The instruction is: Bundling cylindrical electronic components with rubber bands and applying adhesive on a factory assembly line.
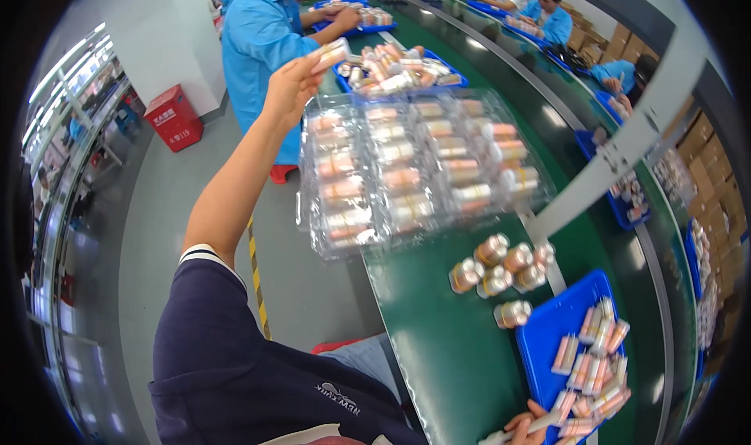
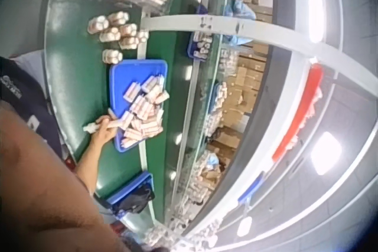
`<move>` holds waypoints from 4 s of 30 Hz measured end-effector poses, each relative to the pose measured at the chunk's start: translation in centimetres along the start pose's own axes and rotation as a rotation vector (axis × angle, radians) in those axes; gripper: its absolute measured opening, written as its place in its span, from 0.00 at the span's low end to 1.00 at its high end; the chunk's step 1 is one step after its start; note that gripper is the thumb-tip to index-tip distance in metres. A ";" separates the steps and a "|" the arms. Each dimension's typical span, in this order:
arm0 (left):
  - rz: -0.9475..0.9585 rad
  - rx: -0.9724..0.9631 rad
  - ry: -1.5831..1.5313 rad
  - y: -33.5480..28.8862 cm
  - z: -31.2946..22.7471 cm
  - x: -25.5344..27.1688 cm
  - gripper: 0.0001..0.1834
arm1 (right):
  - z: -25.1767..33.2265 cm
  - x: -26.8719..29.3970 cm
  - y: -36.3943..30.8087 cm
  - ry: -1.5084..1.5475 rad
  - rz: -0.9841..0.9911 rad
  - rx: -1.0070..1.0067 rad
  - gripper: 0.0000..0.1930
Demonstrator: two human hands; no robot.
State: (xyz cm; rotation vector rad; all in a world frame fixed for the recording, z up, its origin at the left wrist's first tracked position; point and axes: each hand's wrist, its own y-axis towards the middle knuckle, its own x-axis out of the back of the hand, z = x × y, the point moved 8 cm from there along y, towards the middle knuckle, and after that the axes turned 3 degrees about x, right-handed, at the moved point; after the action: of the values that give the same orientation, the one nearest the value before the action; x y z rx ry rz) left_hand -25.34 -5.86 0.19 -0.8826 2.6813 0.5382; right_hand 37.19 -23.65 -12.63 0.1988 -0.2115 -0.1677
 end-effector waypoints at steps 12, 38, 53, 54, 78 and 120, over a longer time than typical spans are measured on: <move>-0.274 0.368 -0.028 13.8 10.8 7.1 0.17 | -1.6 1.2 -1.1 -0.098 -0.128 -0.038 0.13; -0.374 -0.220 0.112 11.3 -1.1 3.2 0.08 | -1.1 0.6 -0.3 -0.062 -0.017 0.025 0.15; 1.373 -0.392 0.133 -41.2 1.5 -33.8 0.13 | 5.5 11.2 -1.0 0.239 -0.410 0.185 0.14; 1.325 -0.575 0.127 -43.1 2.2 -34.7 0.14 | 4.9 12.4 -1.7 0.286 -0.499 0.214 0.14; 1.583 -0.679 0.142 -45.3 7.3 -31.6 0.15 | 5.7 13.4 -2.7 0.237 -0.569 0.198 0.16; 1.615 -0.106 0.100 -44.6 11.5 -31.2 0.15 | 9.2 2.1 -1.4 -0.430 -0.155 0.706 0.08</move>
State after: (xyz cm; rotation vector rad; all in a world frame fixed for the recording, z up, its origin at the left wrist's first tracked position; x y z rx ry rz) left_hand 27.80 -18.22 -10.52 1.4857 2.8639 0.8539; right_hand 36.99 -27.07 -3.69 0.8855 -0.6832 -0.2856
